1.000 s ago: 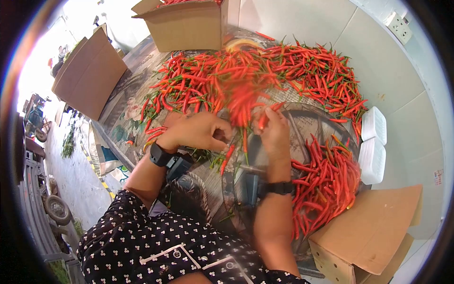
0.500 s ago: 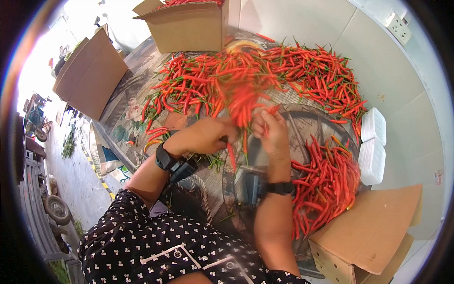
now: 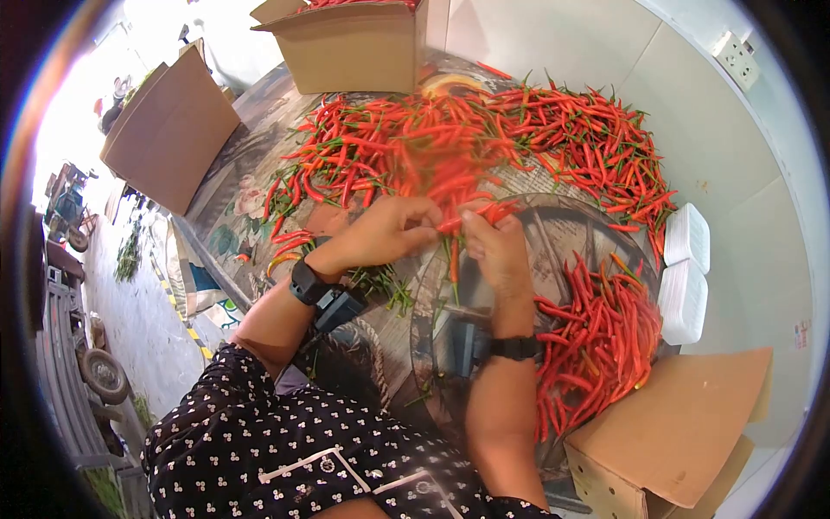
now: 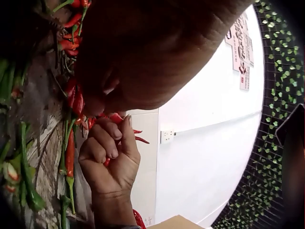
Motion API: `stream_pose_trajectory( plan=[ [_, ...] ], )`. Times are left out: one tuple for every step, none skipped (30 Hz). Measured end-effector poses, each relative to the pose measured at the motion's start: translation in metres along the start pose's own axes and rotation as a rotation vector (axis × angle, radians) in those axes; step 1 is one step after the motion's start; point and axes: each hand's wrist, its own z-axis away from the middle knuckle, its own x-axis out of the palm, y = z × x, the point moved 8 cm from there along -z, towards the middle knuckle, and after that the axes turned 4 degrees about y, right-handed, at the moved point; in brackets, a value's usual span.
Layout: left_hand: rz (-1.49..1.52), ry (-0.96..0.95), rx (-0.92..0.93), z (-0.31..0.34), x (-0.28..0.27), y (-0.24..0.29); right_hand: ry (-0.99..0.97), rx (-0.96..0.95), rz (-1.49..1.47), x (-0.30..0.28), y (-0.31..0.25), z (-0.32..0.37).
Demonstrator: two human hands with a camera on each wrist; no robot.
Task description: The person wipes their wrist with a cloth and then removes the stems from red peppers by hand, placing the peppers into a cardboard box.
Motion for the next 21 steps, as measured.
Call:
stream_pose_trajectory(
  plan=[
    [0.149,-0.003,-0.035,0.0,0.0,-0.003,0.001,-0.001,-0.001,-0.001,0.0,-0.001],
    [0.297,-0.008,-0.07,0.0,0.001,-0.005,-0.008,-0.022,-0.02,-0.001,-0.001,-0.001],
    [0.297,-0.01,-0.07,0.0,0.001,-0.004,-0.017,-0.041,-0.038,-0.001,-0.003,-0.001],
    [0.282,0.002,-0.064,0.0,-0.001,-0.002,-0.016,-0.041,-0.038,0.0,-0.004,-0.001],
    [0.268,0.014,-0.057,-0.001,-0.002,-0.001,-0.001,-0.033,-0.037,0.001,-0.005,0.0],
    [0.268,0.013,-0.058,-0.001,-0.001,-0.002,0.013,-0.024,-0.035,0.001,-0.005,0.001],
    [0.237,0.052,-0.046,-0.001,-0.004,-0.003,0.013,-0.024,-0.035,0.001,-0.005,0.001],
    [0.206,0.091,-0.035,-0.001,-0.007,-0.004,0.004,-0.031,-0.029,0.001,-0.005,0.001],
    [0.206,0.09,-0.035,-0.002,-0.007,-0.006,-0.005,-0.037,-0.023,0.002,-0.006,0.001],
    [0.193,0.104,-0.041,-0.002,-0.009,-0.008,-0.005,-0.037,-0.023,0.002,-0.006,0.002],
    [0.18,0.118,-0.048,-0.003,-0.011,-0.01,-0.021,-0.051,-0.006,0.004,-0.007,0.002],
    [0.18,0.119,-0.048,-0.003,-0.011,-0.01,-0.037,-0.065,0.011,0.006,-0.008,0.002],
    [0.169,0.134,-0.069,-0.003,-0.012,-0.012,-0.037,-0.065,0.011,0.005,-0.007,0.002],
    [0.158,0.15,-0.091,-0.002,-0.013,-0.014,-0.04,-0.076,0.029,0.005,-0.007,0.001],
    [0.159,0.15,-0.091,-0.002,-0.013,-0.012,-0.043,-0.087,0.047,0.005,-0.007,0.001],
    [0.152,0.174,-0.115,-0.002,-0.016,-0.01,-0.043,-0.086,0.047,0.006,-0.006,0.001],
    [0.145,0.198,-0.138,-0.001,-0.018,-0.009,-0.037,-0.093,0.071,0.006,-0.006,0.001],
    [0.145,0.198,-0.138,-0.001,-0.019,-0.009,-0.03,-0.1,0.096,0.006,-0.006,0.001],
    [0.116,0.21,-0.16,-0.001,-0.02,-0.011,-0.03,-0.1,0.095,0.005,-0.006,0.001],
    [0.087,0.222,-0.181,0.0,-0.021,-0.012,-0.037,-0.103,0.136,0.006,-0.007,0.001],
    [0.086,0.221,-0.181,-0.001,-0.021,-0.014,-0.044,-0.107,0.177,0.007,-0.007,0.001]
  ],
)
